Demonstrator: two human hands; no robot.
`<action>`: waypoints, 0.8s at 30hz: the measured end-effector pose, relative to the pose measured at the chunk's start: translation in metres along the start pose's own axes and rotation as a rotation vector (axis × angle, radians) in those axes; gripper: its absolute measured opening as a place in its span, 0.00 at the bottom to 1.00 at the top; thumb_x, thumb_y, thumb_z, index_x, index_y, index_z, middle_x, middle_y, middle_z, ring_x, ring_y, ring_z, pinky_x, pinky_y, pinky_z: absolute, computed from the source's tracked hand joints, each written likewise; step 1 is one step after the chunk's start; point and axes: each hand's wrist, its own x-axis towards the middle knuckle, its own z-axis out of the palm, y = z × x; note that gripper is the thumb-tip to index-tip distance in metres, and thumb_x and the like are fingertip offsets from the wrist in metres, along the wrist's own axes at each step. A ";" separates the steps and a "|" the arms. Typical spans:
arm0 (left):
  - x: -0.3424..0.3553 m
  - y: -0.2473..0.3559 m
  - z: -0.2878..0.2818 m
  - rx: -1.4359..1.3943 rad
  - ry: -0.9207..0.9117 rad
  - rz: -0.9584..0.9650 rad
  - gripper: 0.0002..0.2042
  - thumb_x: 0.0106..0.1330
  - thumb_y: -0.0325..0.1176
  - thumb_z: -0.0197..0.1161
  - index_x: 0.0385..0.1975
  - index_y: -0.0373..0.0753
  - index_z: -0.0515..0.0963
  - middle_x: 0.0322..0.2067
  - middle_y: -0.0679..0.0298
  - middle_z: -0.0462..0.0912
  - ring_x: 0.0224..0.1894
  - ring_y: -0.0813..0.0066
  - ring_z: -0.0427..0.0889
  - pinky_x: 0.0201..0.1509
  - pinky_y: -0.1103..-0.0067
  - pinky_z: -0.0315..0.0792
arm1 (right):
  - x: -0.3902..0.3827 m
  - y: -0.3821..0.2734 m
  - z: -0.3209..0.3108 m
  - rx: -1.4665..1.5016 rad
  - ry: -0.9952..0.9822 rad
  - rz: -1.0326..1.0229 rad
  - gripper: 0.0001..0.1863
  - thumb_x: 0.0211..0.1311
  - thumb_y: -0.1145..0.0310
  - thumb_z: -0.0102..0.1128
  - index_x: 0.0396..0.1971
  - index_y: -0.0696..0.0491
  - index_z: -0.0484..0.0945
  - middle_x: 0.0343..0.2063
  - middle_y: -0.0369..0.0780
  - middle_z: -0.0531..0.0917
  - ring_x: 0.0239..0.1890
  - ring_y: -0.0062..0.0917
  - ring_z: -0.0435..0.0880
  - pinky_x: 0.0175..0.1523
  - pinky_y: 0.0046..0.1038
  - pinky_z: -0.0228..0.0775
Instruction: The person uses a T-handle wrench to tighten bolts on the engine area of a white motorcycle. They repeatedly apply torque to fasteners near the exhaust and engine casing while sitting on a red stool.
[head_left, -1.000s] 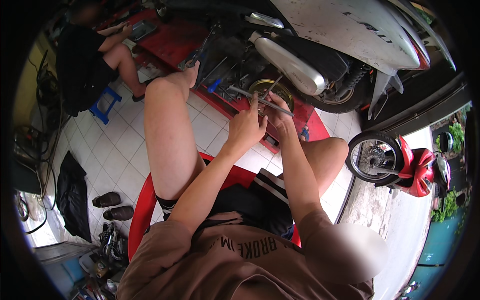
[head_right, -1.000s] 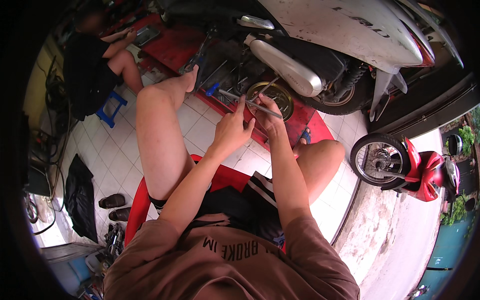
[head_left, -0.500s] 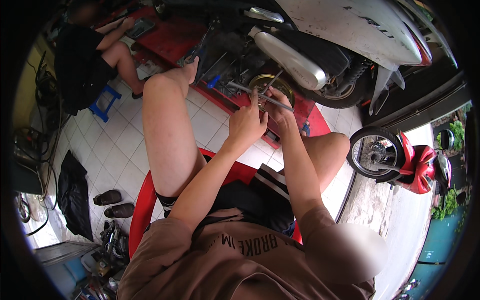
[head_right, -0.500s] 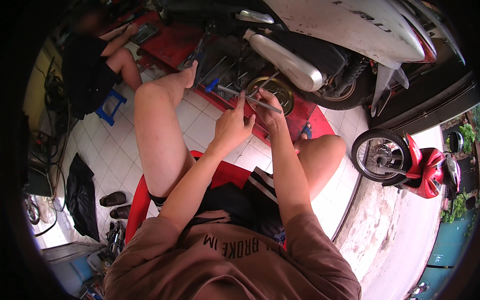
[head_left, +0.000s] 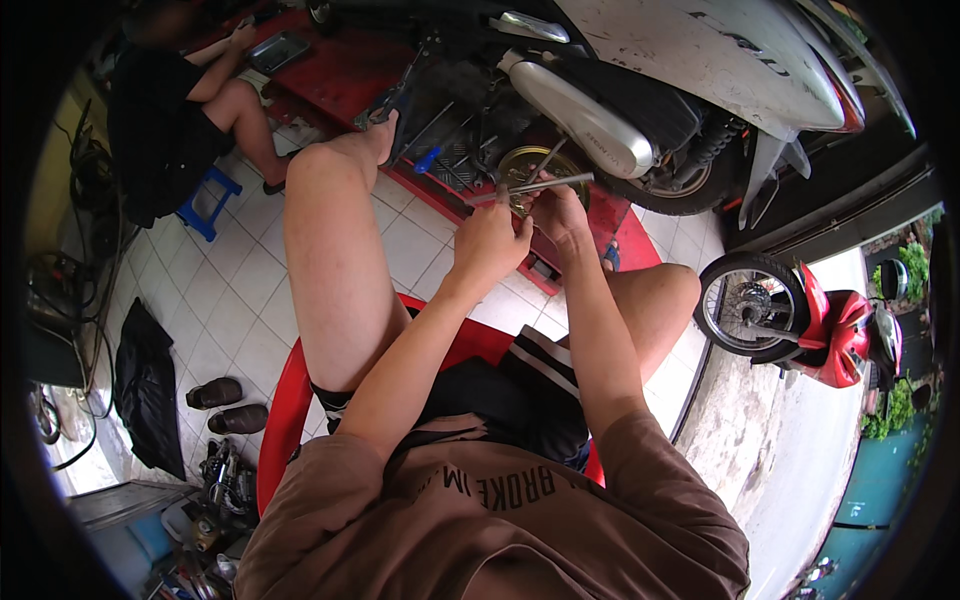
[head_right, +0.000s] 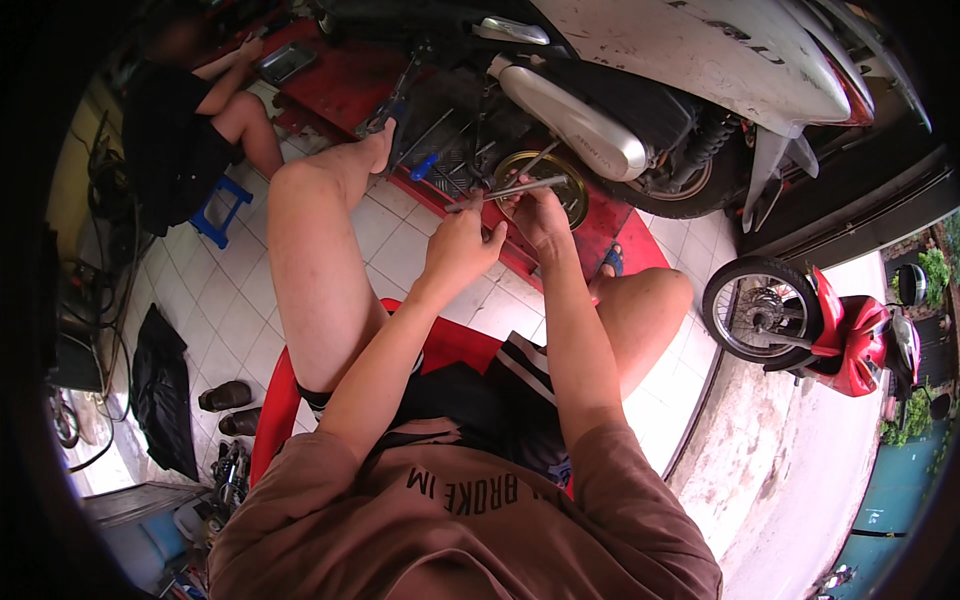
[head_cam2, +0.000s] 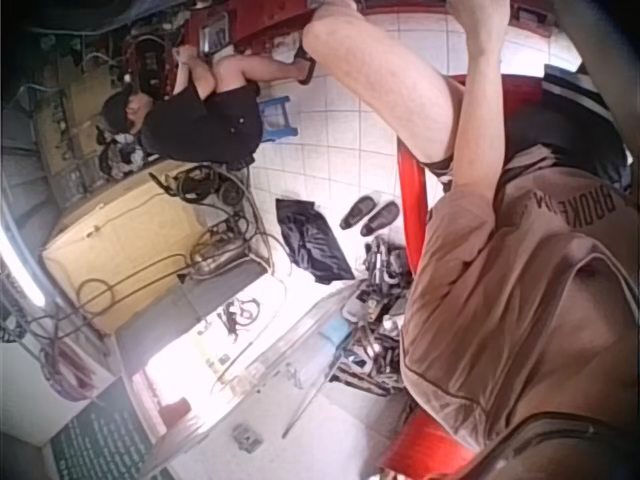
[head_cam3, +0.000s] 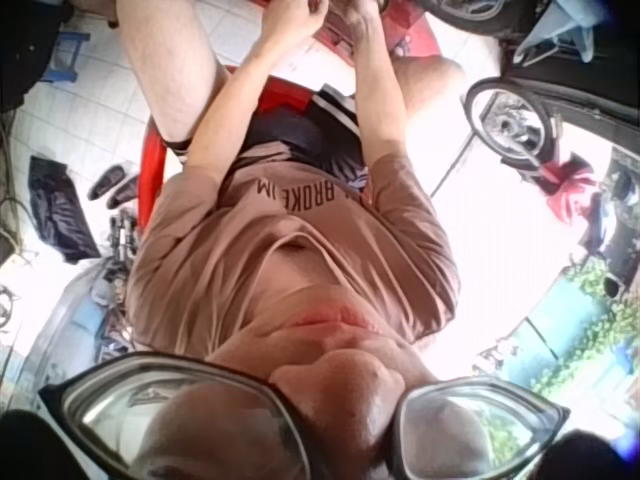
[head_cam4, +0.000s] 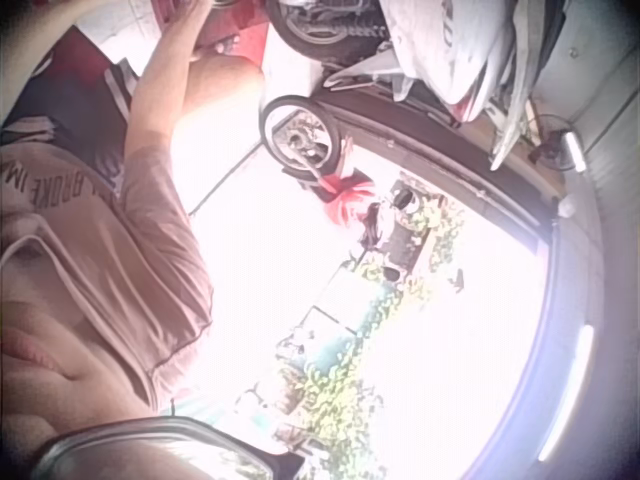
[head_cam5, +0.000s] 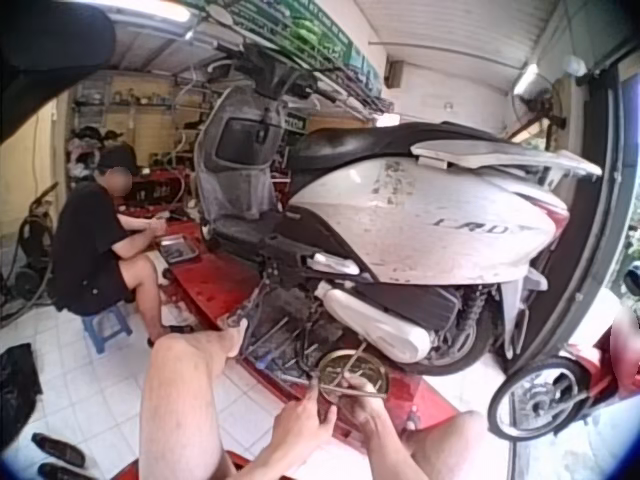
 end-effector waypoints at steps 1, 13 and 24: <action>0.001 -0.005 0.002 -0.027 -0.075 0.041 0.31 0.59 0.37 0.60 0.62 0.35 0.62 0.20 0.50 0.80 0.23 0.54 0.80 0.32 0.66 0.73 | 0.000 0.000 0.001 -0.007 -0.004 0.000 0.10 0.59 0.71 0.56 0.39 0.59 0.73 0.23 0.34 0.72 0.27 0.20 0.68 0.37 0.24 0.65; 0.003 -0.004 -0.001 -0.049 -0.033 0.067 0.28 0.60 0.33 0.59 0.62 0.36 0.64 0.23 0.51 0.81 0.25 0.55 0.81 0.33 0.68 0.73 | 0.001 0.002 -0.001 -0.020 -0.007 0.018 0.09 0.60 0.68 0.55 0.36 0.57 0.73 0.19 0.33 0.69 0.26 0.20 0.69 0.40 0.25 0.67; 0.006 -0.005 -0.001 -0.402 -0.083 0.347 0.27 0.60 0.30 0.59 0.62 0.41 0.65 0.22 0.55 0.81 0.24 0.61 0.80 0.32 0.73 0.73 | -0.010 -0.002 0.017 -0.089 0.116 -0.012 0.07 0.61 0.68 0.55 0.35 0.55 0.74 0.26 0.34 0.74 0.29 0.21 0.71 0.42 0.27 0.68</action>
